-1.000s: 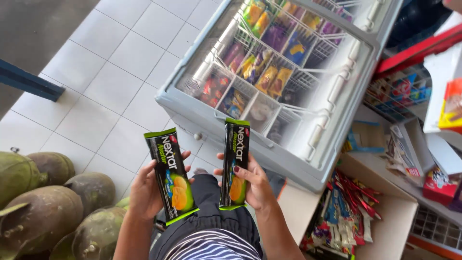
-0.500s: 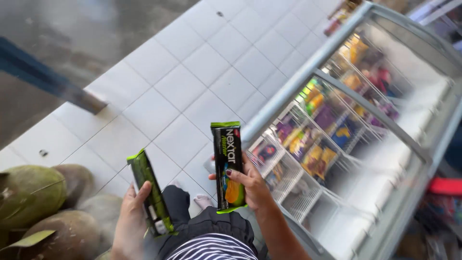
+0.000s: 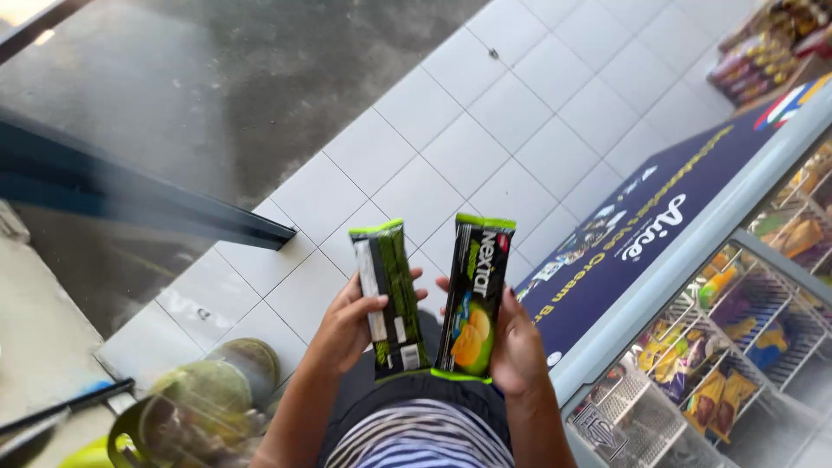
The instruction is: Organizing and cleaning packaged snacks in a cardboard box within a store environment.
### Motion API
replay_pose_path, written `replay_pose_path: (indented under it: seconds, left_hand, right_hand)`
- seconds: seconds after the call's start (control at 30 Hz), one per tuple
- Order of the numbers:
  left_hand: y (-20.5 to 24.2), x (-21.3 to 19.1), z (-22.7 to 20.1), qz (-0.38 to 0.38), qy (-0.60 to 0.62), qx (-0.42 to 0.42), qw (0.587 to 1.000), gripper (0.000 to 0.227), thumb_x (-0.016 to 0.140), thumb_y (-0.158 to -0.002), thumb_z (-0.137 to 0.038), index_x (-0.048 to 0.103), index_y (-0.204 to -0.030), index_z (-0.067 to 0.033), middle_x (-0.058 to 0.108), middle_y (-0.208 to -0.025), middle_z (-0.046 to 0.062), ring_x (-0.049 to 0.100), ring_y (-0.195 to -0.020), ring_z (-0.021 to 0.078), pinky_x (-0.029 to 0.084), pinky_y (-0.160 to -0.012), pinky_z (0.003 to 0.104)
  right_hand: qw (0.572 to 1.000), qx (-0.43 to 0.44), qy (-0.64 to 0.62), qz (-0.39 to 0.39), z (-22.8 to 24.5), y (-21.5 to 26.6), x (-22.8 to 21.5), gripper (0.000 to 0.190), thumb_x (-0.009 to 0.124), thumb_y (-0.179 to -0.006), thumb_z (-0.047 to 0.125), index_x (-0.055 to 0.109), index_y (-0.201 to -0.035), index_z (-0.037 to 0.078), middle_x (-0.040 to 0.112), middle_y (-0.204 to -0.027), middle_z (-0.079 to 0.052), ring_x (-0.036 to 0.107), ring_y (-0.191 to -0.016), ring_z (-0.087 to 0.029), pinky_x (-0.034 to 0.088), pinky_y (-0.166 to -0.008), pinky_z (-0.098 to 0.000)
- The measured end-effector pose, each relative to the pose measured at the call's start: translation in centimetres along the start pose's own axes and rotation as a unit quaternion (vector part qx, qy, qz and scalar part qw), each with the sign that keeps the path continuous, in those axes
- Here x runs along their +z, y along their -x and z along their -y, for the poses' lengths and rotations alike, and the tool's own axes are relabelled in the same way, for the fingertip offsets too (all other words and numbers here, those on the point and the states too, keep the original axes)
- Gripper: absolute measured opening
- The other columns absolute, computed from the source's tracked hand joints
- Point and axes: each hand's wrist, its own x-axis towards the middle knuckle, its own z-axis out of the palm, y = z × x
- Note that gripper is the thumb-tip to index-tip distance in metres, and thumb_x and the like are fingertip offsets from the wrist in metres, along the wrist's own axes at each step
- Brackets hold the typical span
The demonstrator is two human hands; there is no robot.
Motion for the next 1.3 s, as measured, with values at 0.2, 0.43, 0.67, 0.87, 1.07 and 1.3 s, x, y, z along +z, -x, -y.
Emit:
replay_pose_path:
  seconds: [0.2, 0.43, 0.67, 0.87, 1.07, 1.3]
  left_hand:
    - [-12.5, 0.8, -5.1, 0.065, 0.023, -0.097, 0.993, 0.073, 0.053, -0.09, 0.001, 0.028, -0.158, -0.0061, 0.05, -0.15, 0.027, 0.06, -0.129, 0.0382, 0.053, -0.105, 0.046]
    - [-28.6, 3.3, -10.5, 0.075, 0.023, -0.146, 0.986, 0.074, 0.053, -0.09, -0.001, 0.026, -0.159, -0.0085, 0.049, -0.152, 0.027, 0.057, -0.131, 0.0373, 0.052, -0.104, 0.046]
    - [-42.0, 7.3, -15.6, 0.125, 0.058, -0.166, 0.977, 0.07, 0.049, -0.097, -0.018, 0.023, -0.161, -0.0044, 0.041, -0.159, 0.027, 0.052, -0.136, 0.0375, 0.05, -0.105, 0.048]
    - [-57.7, 9.2, -17.3, 0.16, 0.095, -0.21, 0.96, 0.064, 0.036, -0.104, -0.03, 0.029, -0.159, 0.0031, 0.039, -0.16, 0.028, 0.051, -0.136, 0.0396, 0.049, -0.107, 0.054]
    - [-74.0, 16.2, -19.6, 0.215, 0.087, -0.307, 0.923, 0.063, 0.032, -0.106, -0.033, 0.03, -0.159, 0.001, 0.039, -0.16, 0.027, 0.052, -0.136, 0.0397, 0.048, -0.108, 0.057]
    - [-90.2, 25.5, -17.3, 0.238, -0.029, -0.433, 0.869, 0.067, 0.037, -0.107, -0.042, 0.031, -0.16, -0.002, 0.043, -0.158, 0.024, 0.055, -0.134, 0.0331, 0.052, -0.104, 0.051]
  right_hand:
    - [0.993, -0.04, -0.112, -0.02, 4.9, -8.9, -1.4, 0.054, 0.034, -0.109, 0.031, 0.041, -0.154, 0.001, 0.048, -0.152, -0.028, 0.062, -0.123, -0.036, 0.054, -0.099, -0.0468]
    - [0.982, -0.04, -0.182, -0.028, 13.5, -21.9, -4.0, 0.052, 0.033, -0.111, 0.03, 0.041, -0.153, -0.001, 0.047, -0.154, -0.03, 0.061, -0.125, -0.034, 0.054, -0.102, -0.0459]
    - [0.984, -0.056, -0.166, -0.041, 24.1, -33.4, -3.1, 0.052, 0.036, -0.112, 0.028, 0.041, -0.154, -0.003, 0.048, -0.153, -0.027, 0.058, -0.13, -0.034, 0.053, -0.104, -0.0466]
    - [0.973, -0.116, -0.195, -0.029, 32.0, -42.4, -6.9, 0.053, 0.038, -0.111, 0.027, 0.039, -0.155, -0.001, 0.044, -0.156, -0.028, 0.05, -0.139, -0.037, 0.048, -0.109, -0.0504]
    - [0.948, -0.199, -0.238, -0.075, 41.0, -48.8, -9.4, 0.053, 0.036, -0.11, 0.027, 0.038, -0.156, 0.001, 0.039, -0.159, -0.029, 0.043, -0.144, -0.04, 0.042, -0.114, -0.0533]
    - [0.896, -0.329, -0.282, -0.098, 50.3, -52.6, -13.5, 0.05, 0.035, -0.114, 0.027, 0.039, -0.156, 0.0, 0.036, -0.161, -0.03, 0.043, -0.146, -0.04, 0.042, -0.115, -0.0533]
